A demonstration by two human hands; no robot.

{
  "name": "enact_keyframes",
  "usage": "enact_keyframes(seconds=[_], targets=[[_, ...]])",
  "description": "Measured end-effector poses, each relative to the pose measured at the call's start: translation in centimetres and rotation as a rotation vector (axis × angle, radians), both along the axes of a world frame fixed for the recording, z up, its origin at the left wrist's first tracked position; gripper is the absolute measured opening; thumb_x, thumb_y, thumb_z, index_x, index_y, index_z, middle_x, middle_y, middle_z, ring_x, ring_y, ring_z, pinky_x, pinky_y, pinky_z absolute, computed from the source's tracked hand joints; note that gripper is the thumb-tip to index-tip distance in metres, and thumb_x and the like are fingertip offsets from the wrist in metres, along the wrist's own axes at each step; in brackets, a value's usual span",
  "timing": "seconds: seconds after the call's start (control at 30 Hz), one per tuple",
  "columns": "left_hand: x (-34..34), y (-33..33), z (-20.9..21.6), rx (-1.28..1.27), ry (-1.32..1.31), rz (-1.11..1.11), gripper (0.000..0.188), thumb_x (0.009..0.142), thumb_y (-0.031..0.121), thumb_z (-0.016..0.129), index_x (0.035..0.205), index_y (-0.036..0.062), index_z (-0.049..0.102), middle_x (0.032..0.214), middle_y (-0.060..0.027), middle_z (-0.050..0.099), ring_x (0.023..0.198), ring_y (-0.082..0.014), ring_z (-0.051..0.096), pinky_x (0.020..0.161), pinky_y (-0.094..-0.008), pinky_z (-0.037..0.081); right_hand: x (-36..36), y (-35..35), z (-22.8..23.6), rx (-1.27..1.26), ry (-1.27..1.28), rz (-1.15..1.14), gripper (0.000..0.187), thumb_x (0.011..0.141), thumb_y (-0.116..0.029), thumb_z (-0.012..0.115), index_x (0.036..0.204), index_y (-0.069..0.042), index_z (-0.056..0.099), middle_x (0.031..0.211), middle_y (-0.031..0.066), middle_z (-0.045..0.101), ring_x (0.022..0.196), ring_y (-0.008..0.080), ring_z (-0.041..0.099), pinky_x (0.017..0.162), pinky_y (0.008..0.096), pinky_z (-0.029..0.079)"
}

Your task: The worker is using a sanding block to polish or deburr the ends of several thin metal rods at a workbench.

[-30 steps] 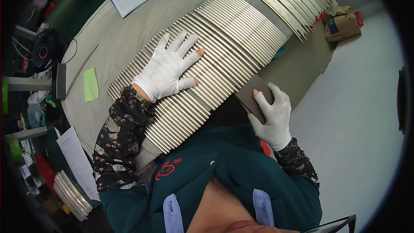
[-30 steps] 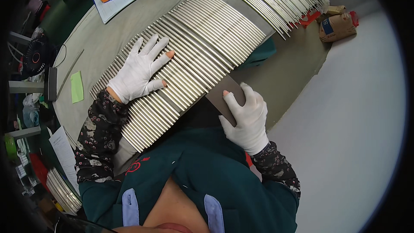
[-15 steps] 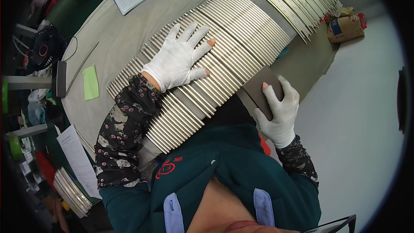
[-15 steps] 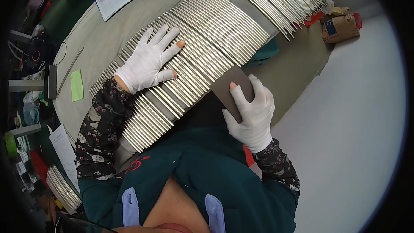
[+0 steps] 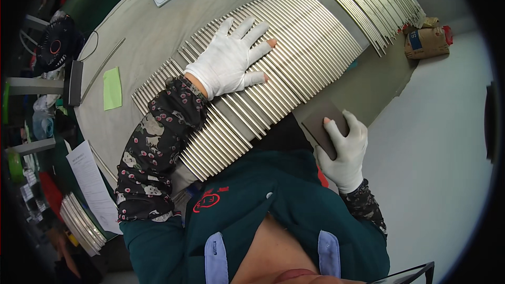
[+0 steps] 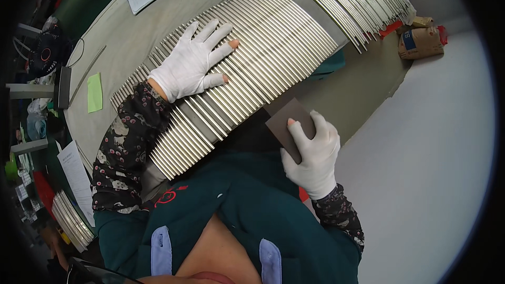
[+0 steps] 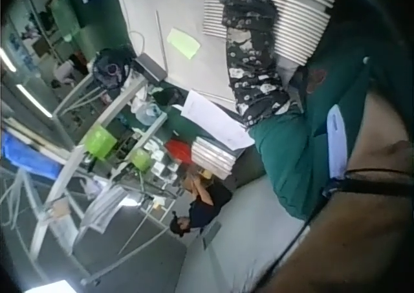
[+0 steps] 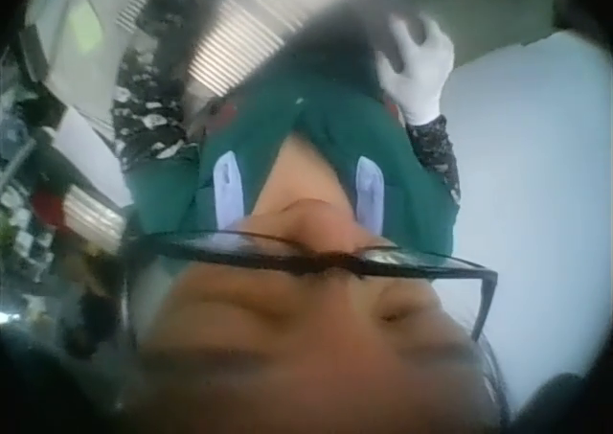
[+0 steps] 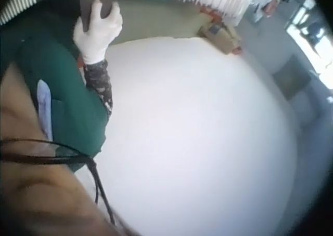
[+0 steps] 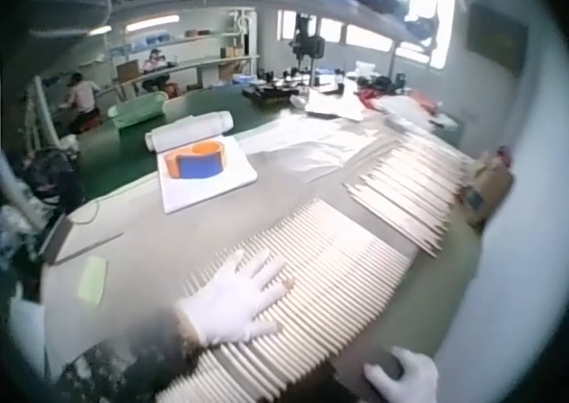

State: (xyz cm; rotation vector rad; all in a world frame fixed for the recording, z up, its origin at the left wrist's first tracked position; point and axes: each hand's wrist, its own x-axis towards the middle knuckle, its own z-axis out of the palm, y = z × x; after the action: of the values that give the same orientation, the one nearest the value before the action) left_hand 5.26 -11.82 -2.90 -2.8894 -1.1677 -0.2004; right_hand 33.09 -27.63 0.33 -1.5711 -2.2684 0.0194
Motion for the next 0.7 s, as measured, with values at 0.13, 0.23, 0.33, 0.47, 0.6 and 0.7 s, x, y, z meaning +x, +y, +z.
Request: enact_keyframes(seconds=[0.13, 0.23, 0.33, 0.47, 0.6, 0.7], targets=[[-0.4, 0.7, -0.2, 0.054, -0.003, -0.002, 0.074, 0.092, 0.063, 0.038, 0.143, 0.0099, 0.039, 0.154, -0.0169, 0.027, 0.14, -0.0378, 0.028, 0.114, -0.0569, 0.02, -2.6, -0.5, -0.1, -0.152, 0.095, 0.052, 0.062, 0.059, -0.017, 0.079, 0.118, -0.016, 0.06, 0.125, 0.0207, 0.048, 0.104, 0.0373, 0.05, 0.088, 0.045, 0.043], [-2.9, 1.5, -0.2, 0.092, -0.104, 0.141, 0.077, 0.093, 0.062, 0.037, 0.147, 0.0078, 0.033, 0.154, -0.0175, 0.027, 0.143, -0.0361, 0.024, 0.117, -0.0535, 0.016, -3.4, -0.5, -1.0, -0.153, 0.126, 0.05, 0.061, 0.061, -0.019, 0.079, 0.119, -0.016, 0.06, 0.125, 0.0205, 0.047, 0.105, 0.0371, 0.05, 0.088, 0.0454, 0.043], [-6.3, 1.4, -0.5, -0.038, -0.162, 0.311, 0.076, 0.095, 0.061, 0.037, 0.148, 0.007, 0.031, 0.154, -0.0177, 0.028, 0.143, -0.035, 0.024, 0.118, -0.0495, 0.016, -3.3, -0.7, -1.4, -0.145, 0.153, 0.052, 0.06, 0.062, -0.019, 0.078, 0.119, -0.015, 0.06, 0.126, 0.0204, 0.047, 0.105, 0.0369, 0.049, 0.088, 0.0456, 0.044], [-7.7, 1.1, -2.2, -0.066, -0.069, 0.255, 0.074, 0.096, 0.056, 0.041, 0.15, 0.0075, 0.025, 0.154, -0.0175, 0.028, 0.144, -0.0331, 0.022, 0.119, -0.0457, 0.015, -3.0, -0.7, -2.1, -0.136, 0.155, 0.06, 0.06, 0.062, -0.019, 0.078, 0.119, -0.014, 0.06, 0.125, 0.0201, 0.047, 0.105, 0.0368, 0.049, 0.088, 0.0454, 0.044], [-7.7, 1.1, -2.1, -0.119, -0.153, 0.179, 0.075, 0.096, 0.056, 0.041, 0.151, 0.0075, 0.024, 0.154, -0.0173, 0.027, 0.144, -0.0336, 0.022, 0.119, -0.0455, 0.014, -2.2, -1.0, -2.2, -0.145, 0.144, 0.051, 0.06, 0.062, -0.019, 0.078, 0.119, -0.014, 0.06, 0.124, 0.0197, 0.047, 0.106, 0.0363, 0.049, 0.089, 0.0452, 0.044], [-7.8, 0.7, -2.1, -0.094, -0.16, 0.153, 0.074, 0.096, 0.055, 0.042, 0.15, 0.0071, 0.025, 0.154, -0.0173, 0.028, 0.144, -0.0345, 0.022, 0.119, -0.0451, 0.014, -1.5, -1.0, -2.1, -0.144, 0.135, 0.037, 0.061, 0.062, -0.018, 0.078, 0.119, -0.014, 0.06, 0.125, 0.0195, 0.047, 0.106, 0.0359, 0.049, 0.089, 0.0451, 0.044]])
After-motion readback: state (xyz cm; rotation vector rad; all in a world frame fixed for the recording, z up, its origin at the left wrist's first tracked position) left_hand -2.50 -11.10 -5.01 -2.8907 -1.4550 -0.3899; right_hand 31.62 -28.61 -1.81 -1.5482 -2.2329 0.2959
